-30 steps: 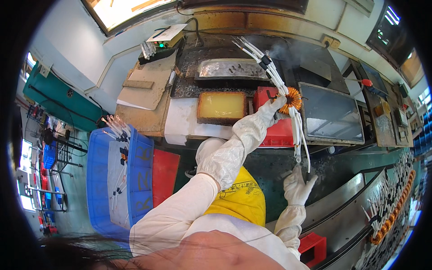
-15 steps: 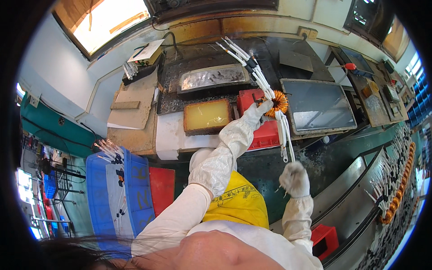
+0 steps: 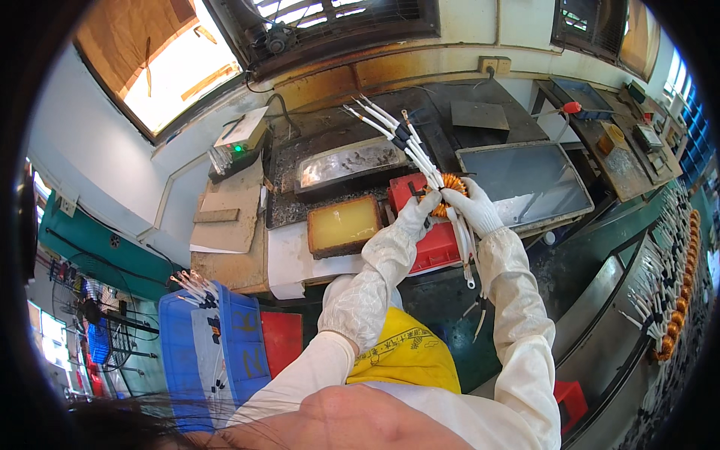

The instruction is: Dipping ends of wire assembly into a molten tin bath to coat the terminals.

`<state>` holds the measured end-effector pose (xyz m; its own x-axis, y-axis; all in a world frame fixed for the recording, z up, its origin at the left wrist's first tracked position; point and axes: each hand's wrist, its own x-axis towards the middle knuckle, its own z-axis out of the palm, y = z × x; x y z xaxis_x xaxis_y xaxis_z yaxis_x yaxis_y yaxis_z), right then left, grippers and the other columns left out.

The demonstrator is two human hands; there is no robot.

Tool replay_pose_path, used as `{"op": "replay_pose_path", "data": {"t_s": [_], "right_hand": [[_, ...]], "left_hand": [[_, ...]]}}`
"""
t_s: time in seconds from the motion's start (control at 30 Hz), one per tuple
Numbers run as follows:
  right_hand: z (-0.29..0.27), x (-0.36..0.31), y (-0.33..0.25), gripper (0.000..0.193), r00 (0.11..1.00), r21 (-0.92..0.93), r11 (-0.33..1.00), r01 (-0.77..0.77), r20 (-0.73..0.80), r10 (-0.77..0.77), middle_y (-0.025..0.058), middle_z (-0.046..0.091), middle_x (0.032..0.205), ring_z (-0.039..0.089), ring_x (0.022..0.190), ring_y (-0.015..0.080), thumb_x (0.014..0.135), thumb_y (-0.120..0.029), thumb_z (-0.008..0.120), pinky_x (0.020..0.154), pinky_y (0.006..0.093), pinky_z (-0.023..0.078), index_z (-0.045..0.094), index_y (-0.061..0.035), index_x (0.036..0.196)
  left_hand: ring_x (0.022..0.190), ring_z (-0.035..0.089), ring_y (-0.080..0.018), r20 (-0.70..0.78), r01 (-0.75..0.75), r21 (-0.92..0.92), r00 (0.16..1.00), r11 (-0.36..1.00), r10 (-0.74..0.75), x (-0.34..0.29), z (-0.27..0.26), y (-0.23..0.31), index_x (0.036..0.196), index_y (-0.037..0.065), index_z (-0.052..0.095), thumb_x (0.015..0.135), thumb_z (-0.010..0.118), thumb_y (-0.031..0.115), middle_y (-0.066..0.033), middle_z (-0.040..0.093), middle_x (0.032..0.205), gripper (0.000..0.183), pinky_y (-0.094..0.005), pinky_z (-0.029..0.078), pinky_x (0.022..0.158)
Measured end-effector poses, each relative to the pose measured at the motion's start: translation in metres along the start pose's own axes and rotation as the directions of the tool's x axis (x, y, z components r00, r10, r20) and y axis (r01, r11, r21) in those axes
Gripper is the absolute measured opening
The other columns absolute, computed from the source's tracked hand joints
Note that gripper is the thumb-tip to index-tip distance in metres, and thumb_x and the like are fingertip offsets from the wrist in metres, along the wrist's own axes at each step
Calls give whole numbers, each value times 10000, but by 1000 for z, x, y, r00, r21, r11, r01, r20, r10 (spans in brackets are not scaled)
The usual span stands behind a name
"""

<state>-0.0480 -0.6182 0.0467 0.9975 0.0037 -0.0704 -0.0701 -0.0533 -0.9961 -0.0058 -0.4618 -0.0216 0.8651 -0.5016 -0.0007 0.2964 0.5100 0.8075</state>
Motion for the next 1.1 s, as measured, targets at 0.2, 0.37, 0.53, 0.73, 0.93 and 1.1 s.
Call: {"op": "replay_pose_path", "data": {"t_s": [0.2, 0.37, 0.53, 0.73, 0.93, 1.1], "right_hand": [[18, -15, -18, 563, 981, -259, 965, 38, -177, -86, 112, 656, 1036, 620, 898, 126, 862, -294, 685, 810, 265, 502, 521, 56, 1271], [18, -22, -10, 575, 955, -345, 938, 33, -265, -131, 134, 662, 1008, 641, 901, 177, 837, -318, 709, 815, 302, 513, 532, 40, 1250], [30, -29, -3, 595, 891, -496, 866, 62, -363, -273, 175, 659, 1073, 648, 978, 245, 828, -321, 727, 862, 353, 508, 517, 30, 1260], [27, -25, 6, 560, 846, -451, 880, 148, -403, -350, 191, 650, 1043, 660, 932, 253, 812, -233, 745, 825, 345, 524, 514, 77, 1218], [29, -10, 25, 577, 832, -589, 794, 151, -358, -424, 234, 614, 1136, 621, 1035, 378, 824, -354, 729, 884, 435, 492, 527, -7, 1237], [42, -9, 19, 572, 860, -683, 714, 155, -263, -438, 211, 604, 1160, 624, 1023, 399, 829, -383, 721, 860, 452, 503, 526, -40, 1243]], "left_hand": [[890, 650, -188, -25, -35, 25, 999, 999, 36, 5, -7, -5, 1175, 15, 564, 934, 646, 292, -72, 646, 1041, 376, -352, 558, 749], [886, 602, -145, -110, -141, 69, 983, 988, 147, 9, 0, -18, 1210, 22, 526, 927, 668, 273, -53, 619, 1023, 405, -319, 504, 783], [905, 610, -155, -140, -349, 195, 915, 916, 379, 17, -12, -28, 1272, 19, 472, 879, 725, 190, -67, 623, 1060, 498, -321, 520, 793], [1042, 621, -221, -320, 44, 769, 890, 637, 325, -14, 14, -3, 1216, -8, 527, 895, 691, 300, -140, 635, 1133, 475, -347, 494, 916], [1123, 549, -358, 264, -258, 964, 928, -56, 261, -92, 14, 6, 1115, 47, 608, 817, 661, 245, -163, 617, 1104, 362, -446, 453, 960], [1151, 541, -338, 321, -214, 926, 880, -310, 352, -99, 11, -22, 1126, 49, 610, 823, 591, 156, -146, 602, 1177, 322, -449, 453, 981]]}}
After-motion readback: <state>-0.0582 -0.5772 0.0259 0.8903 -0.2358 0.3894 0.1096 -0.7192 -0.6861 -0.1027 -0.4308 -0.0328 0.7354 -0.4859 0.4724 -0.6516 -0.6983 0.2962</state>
